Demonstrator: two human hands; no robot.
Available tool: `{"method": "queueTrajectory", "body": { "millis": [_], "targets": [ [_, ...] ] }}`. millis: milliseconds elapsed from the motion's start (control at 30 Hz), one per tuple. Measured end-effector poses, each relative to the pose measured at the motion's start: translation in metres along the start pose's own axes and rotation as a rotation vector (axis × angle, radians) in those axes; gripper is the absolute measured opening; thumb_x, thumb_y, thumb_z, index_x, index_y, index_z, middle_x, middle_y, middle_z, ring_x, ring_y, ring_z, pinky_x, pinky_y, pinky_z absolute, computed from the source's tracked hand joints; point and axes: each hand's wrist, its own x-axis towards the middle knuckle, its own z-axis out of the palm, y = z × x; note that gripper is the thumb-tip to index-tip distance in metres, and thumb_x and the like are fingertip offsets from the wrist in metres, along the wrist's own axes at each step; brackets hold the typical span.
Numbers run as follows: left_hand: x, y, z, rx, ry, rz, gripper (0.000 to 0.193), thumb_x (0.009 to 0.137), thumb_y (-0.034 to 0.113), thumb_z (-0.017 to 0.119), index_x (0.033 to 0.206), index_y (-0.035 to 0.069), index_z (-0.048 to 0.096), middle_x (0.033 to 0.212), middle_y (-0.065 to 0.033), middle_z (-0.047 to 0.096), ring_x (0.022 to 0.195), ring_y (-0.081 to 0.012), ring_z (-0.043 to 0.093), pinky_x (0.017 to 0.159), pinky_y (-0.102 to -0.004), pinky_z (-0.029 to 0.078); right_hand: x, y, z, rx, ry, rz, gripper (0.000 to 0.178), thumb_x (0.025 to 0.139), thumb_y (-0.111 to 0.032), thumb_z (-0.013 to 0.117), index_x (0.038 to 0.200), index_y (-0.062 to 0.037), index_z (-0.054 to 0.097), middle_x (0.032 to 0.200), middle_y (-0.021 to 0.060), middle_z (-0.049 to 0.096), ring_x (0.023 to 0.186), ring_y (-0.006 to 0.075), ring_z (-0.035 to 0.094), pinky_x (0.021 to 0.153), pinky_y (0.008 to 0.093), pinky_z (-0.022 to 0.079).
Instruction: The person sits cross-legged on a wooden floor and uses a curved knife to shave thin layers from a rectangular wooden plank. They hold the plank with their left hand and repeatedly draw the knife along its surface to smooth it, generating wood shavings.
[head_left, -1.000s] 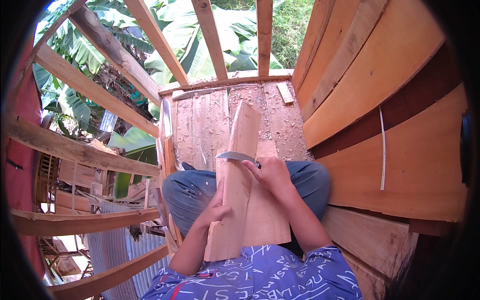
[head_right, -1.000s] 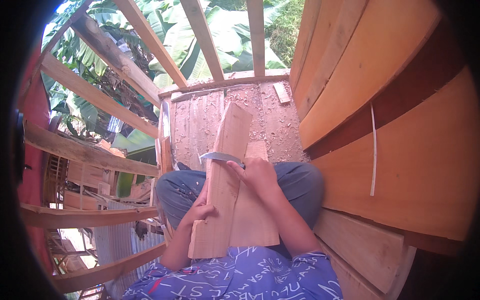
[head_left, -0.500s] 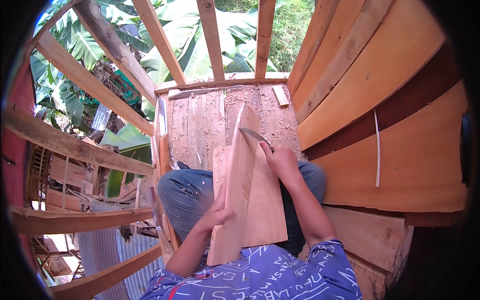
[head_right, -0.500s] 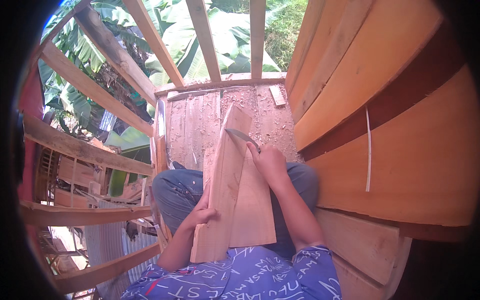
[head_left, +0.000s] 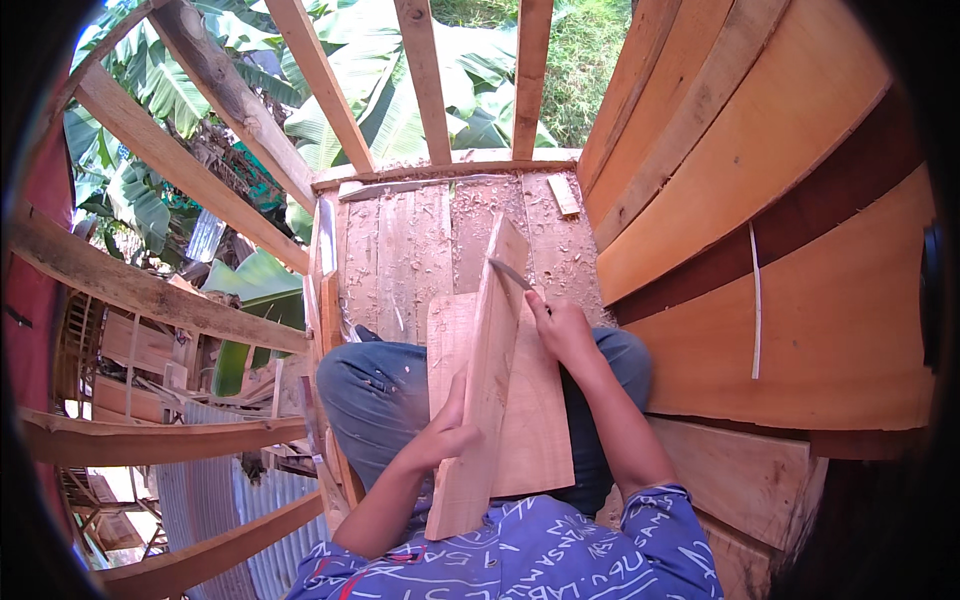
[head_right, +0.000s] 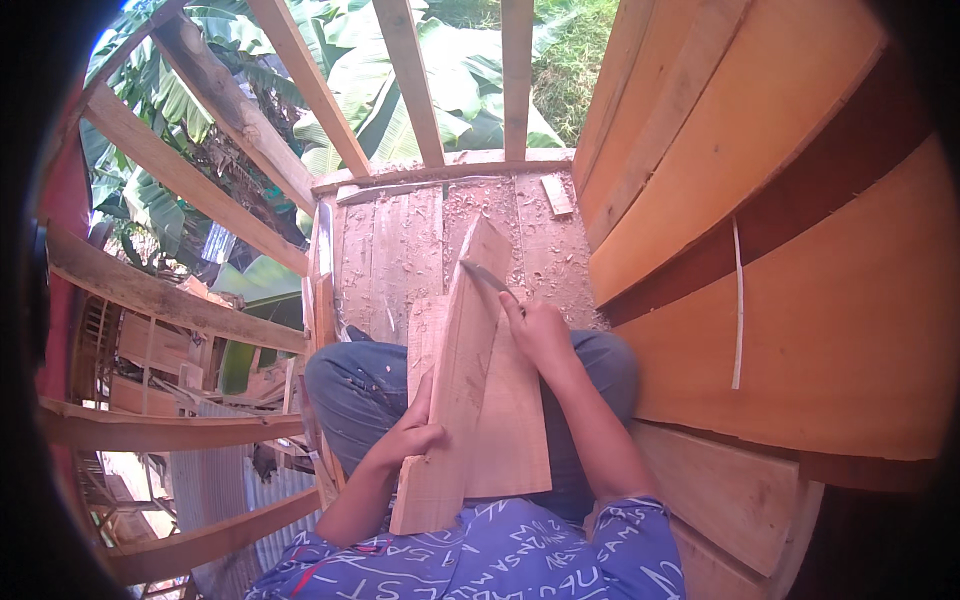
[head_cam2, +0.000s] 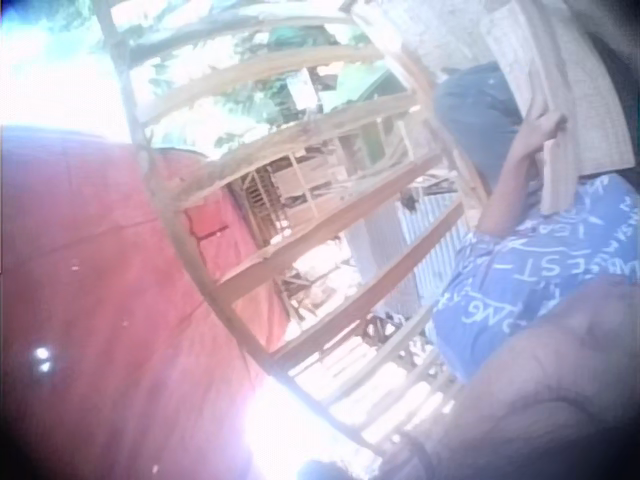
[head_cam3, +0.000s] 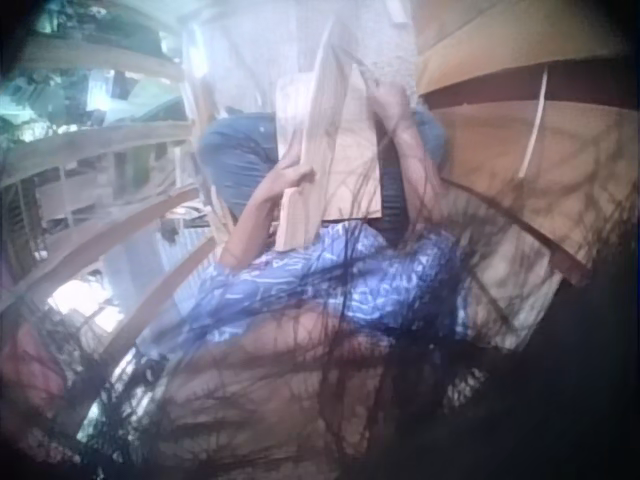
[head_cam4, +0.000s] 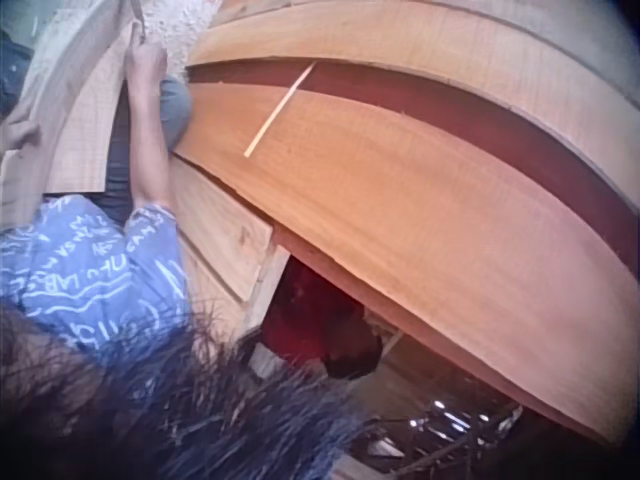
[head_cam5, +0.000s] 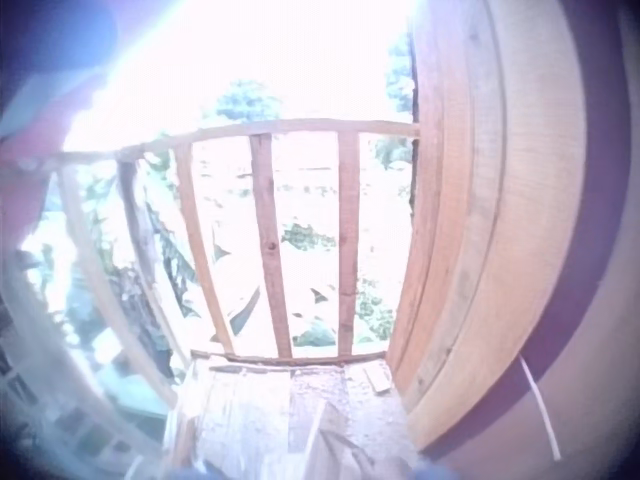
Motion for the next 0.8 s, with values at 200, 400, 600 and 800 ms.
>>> {"method": "queueTrajectory", "body": {
  "millis": [200, 400, 600, 800],
  "targets": [
    [0.009, -0.008, -0.002, 0.067, 0.038, 0.023, 0.104, 0.067, 0.007, 0.053, 0.156, 0.002, -0.001, 0.155, -0.0156, 0.019, 0.146, -0.0239, 0.018, 0.115, -0.0342, 0.022, -0.033, -0.014, -0.005, -0.223, -0.06, -0.406, 0.056, 0.093, -0.053, 0.056, 0.082, -0.0006, 0.072, 0.07, 0.023, 0.065, 0.069, 0.0396, 0.067, 0.065, 0.0478, 0.052],
    [0.015, 0.0, 0.001, 0.146, -0.015, 0.073, 0.101, 0.07, 0.009, 0.053, 0.155, -0.001, -0.001, 0.156, -0.019, 0.016, 0.149, -0.0268, 0.01, 0.119, -0.0349, 0.013, -0.053, -0.018, 0.003, -0.229, -0.015, -0.5, 0.053, 0.094, -0.052, 0.056, 0.082, -0.0029, 0.073, 0.066, 0.0214, 0.064, 0.067, 0.0392, 0.067, 0.062, 0.0458, 0.053],
    [0.019, 0.003, 0.006, 0.168, -0.014, 0.063, 0.102, 0.068, 0.009, 0.051, 0.155, -0.001, -0.001, 0.156, -0.0189, 0.015, 0.148, -0.0267, 0.01, 0.118, -0.0345, 0.015, -0.044, -0.012, 0.002, -0.1, 0.026, -0.363, 0.054, 0.093, -0.053, 0.056, 0.079, -0.0037, 0.072, 0.065, 0.021, 0.064, 0.066, 0.0387, 0.067, 0.061, 0.0468, 0.052],
    [0.017, 0.008, 0.013, 0.191, 0.004, 0.037, 0.104, 0.067, 0.008, 0.05, 0.156, 0.0, -0.003, 0.157, -0.0184, 0.014, 0.148, -0.0257, 0.013, 0.117, -0.033, 0.019, -0.025, 0.005, -0.004, -0.076, 0.062, -0.284, 0.048, 0.094, -0.046, 0.06, 0.075, -0.0026, 0.069, 0.066, 0.0213, 0.062, 0.064, 0.0399, 0.064, 0.056, 0.0465, 0.049]
  ]
}}
